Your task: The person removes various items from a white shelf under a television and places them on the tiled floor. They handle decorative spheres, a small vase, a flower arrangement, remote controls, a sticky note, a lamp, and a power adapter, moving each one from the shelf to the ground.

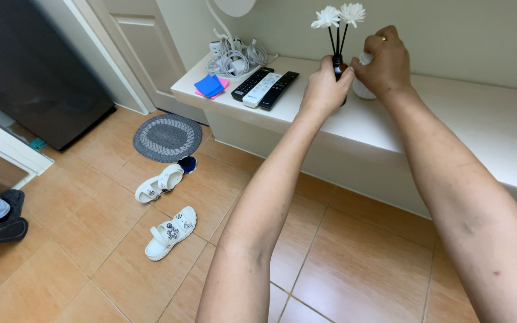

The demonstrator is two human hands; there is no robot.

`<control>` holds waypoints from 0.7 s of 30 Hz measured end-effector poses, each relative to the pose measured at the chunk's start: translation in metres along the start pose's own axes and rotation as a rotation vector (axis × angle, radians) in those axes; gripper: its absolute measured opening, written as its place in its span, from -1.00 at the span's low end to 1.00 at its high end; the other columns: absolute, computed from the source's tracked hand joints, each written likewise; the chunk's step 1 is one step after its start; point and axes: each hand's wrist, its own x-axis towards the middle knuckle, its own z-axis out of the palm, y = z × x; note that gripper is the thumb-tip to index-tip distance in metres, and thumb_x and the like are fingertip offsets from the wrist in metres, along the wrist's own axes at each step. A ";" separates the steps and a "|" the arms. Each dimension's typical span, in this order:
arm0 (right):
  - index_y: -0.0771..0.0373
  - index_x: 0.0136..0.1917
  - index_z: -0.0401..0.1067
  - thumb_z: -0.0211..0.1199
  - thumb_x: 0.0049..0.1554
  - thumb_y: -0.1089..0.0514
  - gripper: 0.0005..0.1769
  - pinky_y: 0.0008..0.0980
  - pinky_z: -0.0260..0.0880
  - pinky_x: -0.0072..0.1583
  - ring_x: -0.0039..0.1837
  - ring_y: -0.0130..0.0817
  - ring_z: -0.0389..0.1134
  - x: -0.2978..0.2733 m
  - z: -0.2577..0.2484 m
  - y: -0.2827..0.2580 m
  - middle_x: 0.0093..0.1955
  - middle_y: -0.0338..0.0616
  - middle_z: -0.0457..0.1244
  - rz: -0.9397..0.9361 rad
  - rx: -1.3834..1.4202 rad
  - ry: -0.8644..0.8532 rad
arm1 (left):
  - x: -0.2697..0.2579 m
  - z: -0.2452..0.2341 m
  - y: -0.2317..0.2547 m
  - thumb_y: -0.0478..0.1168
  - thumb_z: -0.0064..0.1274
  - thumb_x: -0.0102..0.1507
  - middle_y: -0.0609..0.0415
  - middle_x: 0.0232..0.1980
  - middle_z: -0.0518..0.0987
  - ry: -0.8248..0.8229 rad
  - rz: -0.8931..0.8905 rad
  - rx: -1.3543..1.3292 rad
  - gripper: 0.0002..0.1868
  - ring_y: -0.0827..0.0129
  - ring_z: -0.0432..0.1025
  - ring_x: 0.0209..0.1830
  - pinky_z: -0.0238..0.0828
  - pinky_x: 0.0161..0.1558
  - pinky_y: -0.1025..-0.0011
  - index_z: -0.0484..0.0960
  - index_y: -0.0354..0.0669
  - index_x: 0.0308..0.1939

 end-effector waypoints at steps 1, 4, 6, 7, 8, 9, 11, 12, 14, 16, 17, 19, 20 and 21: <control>0.27 -0.10 0.50 0.58 0.00 0.09 -0.66 -0.06 0.43 0.09 0.12 0.04 0.39 -0.002 -0.001 0.000 0.19 0.06 0.26 0.005 -0.004 -0.003 | -0.002 0.003 -0.003 0.10 0.06 0.22 -0.31 -0.16 0.68 -0.006 -0.001 -0.002 -0.51 -0.23 0.56 -0.06 0.50 -0.02 0.01 0.51 -0.22 0.01; 0.26 -0.11 0.51 0.56 0.03 0.09 -0.70 -0.06 0.43 0.09 0.12 0.04 0.38 -0.003 -0.010 -0.006 0.19 0.04 0.27 0.022 0.016 -0.025 | -0.005 0.004 -0.004 0.08 0.06 0.24 -0.30 -0.15 0.70 0.024 0.036 -0.022 -0.55 -0.23 0.58 -0.06 0.51 -0.02 0.01 0.52 -0.21 0.00; 0.26 -0.10 0.52 0.55 0.03 0.09 -0.71 -0.07 0.44 0.10 0.13 0.03 0.38 -0.001 -0.026 -0.020 0.19 0.04 0.27 0.035 0.022 -0.032 | -0.011 -0.002 0.005 0.06 0.06 0.25 -0.30 -0.13 0.69 0.011 0.028 -0.043 -0.54 -0.23 0.58 -0.05 0.53 -0.02 0.01 0.50 -0.21 0.03; 0.26 -0.10 0.52 0.55 0.03 0.09 -0.71 -0.07 0.44 0.10 0.13 0.03 0.38 0.000 -0.033 -0.025 0.19 0.04 0.27 0.037 0.021 -0.041 | -0.016 -0.010 0.014 0.06 0.06 0.25 -0.30 -0.13 0.69 0.008 0.020 -0.045 -0.54 -0.23 0.58 -0.05 0.53 -0.02 0.01 0.50 -0.21 0.03; 0.27 -0.10 0.51 0.54 0.04 0.09 -0.71 -0.07 0.44 0.10 0.13 0.04 0.38 0.001 -0.042 -0.032 0.19 0.05 0.26 0.037 0.009 -0.047 | -0.021 -0.018 0.024 0.07 0.07 0.24 -0.31 -0.11 0.68 0.015 0.021 -0.020 -0.52 -0.25 0.56 -0.06 0.51 -0.04 -0.01 0.49 -0.21 0.05; 0.27 -0.10 0.51 0.54 0.05 0.09 -0.72 -0.07 0.44 0.10 0.13 0.04 0.39 0.001 -0.053 -0.042 0.19 0.05 0.26 0.036 0.000 -0.056 | -0.029 -0.029 0.035 0.07 0.07 0.23 -0.31 -0.10 0.66 0.023 0.019 0.007 -0.50 -0.26 0.54 -0.06 0.50 -0.07 -0.03 0.48 -0.21 0.08; 0.28 -0.11 0.51 0.54 0.04 0.09 -0.71 -0.07 0.45 0.11 0.13 0.04 0.39 0.002 -0.072 -0.060 0.18 0.05 0.26 0.026 -0.015 -0.067 | -0.039 -0.043 0.047 0.08 0.07 0.24 -0.32 -0.09 0.66 0.025 0.014 0.013 -0.49 -0.27 0.54 -0.06 0.50 -0.07 -0.03 0.48 -0.21 0.09; 0.28 -0.11 0.51 0.54 0.03 0.09 -0.71 -0.08 0.46 0.12 0.14 0.04 0.39 0.005 -0.082 -0.069 0.16 0.05 0.27 0.013 -0.031 -0.066 | -0.042 -0.051 0.054 0.09 0.06 0.24 -0.33 -0.08 0.65 0.030 0.020 0.020 -0.48 -0.28 0.54 -0.06 0.51 -0.07 -0.04 0.47 -0.21 0.10; 0.27 -0.10 0.51 0.53 0.03 0.08 -0.71 -0.09 0.46 0.12 0.13 0.04 0.39 0.001 -0.097 -0.092 0.17 0.06 0.27 0.032 -0.017 -0.086 | -0.057 -0.069 0.067 0.09 0.07 0.25 -0.39 -0.05 0.62 0.044 0.022 0.033 -0.44 -0.31 0.52 -0.05 0.50 -0.07 -0.05 0.44 -0.23 0.15; 0.26 -0.10 0.52 0.52 0.03 0.07 -0.71 -0.10 0.46 0.13 0.12 0.03 0.39 0.006 -0.114 -0.119 0.17 0.07 0.27 0.041 0.002 -0.103 | -0.066 -0.093 0.086 0.09 0.07 0.25 -0.44 -0.02 0.59 0.070 0.025 0.047 -0.40 -0.33 0.50 -0.05 0.50 -0.07 -0.06 0.41 -0.25 0.20; 0.27 -0.11 0.50 0.53 0.03 0.07 -0.70 -0.08 0.45 0.13 0.12 0.06 0.37 0.008 -0.124 -0.135 0.16 0.06 0.27 0.026 0.031 -0.100 | -0.073 -0.107 0.097 0.09 0.06 0.26 -0.45 0.00 0.57 0.060 -0.006 0.065 -0.42 -0.35 0.50 -0.05 0.49 -0.07 -0.07 0.41 -0.24 0.19; 0.28 -0.12 0.49 0.54 0.03 0.06 -0.68 -0.06 0.43 0.12 0.12 0.09 0.36 0.016 -0.145 -0.168 0.15 0.05 0.28 0.000 0.076 -0.101 | -0.088 -0.137 0.119 0.09 0.05 0.26 -0.46 0.02 0.55 0.066 -0.046 0.091 -0.43 -0.36 0.49 -0.04 0.48 -0.07 -0.09 0.42 -0.24 0.19; 0.27 -0.11 0.48 0.53 0.01 0.08 -0.68 -0.06 0.43 0.13 0.12 0.09 0.36 0.021 -0.158 -0.184 0.13 0.03 0.27 0.009 0.098 -0.112 | -0.094 -0.153 0.130 0.09 0.04 0.28 -0.45 0.02 0.55 0.069 -0.062 0.090 -0.43 -0.36 0.48 -0.04 0.48 -0.07 -0.09 0.41 -0.25 0.20; 0.26 -0.11 0.47 0.53 -0.02 0.10 -0.68 -0.06 0.43 0.13 0.12 0.08 0.36 0.025 -0.170 -0.201 0.10 0.02 0.26 0.012 0.121 -0.124 | -0.103 -0.169 0.140 0.09 0.04 0.30 -0.44 0.02 0.55 0.077 -0.078 0.087 -0.43 -0.36 0.48 -0.03 0.48 -0.06 -0.09 0.40 -0.25 0.21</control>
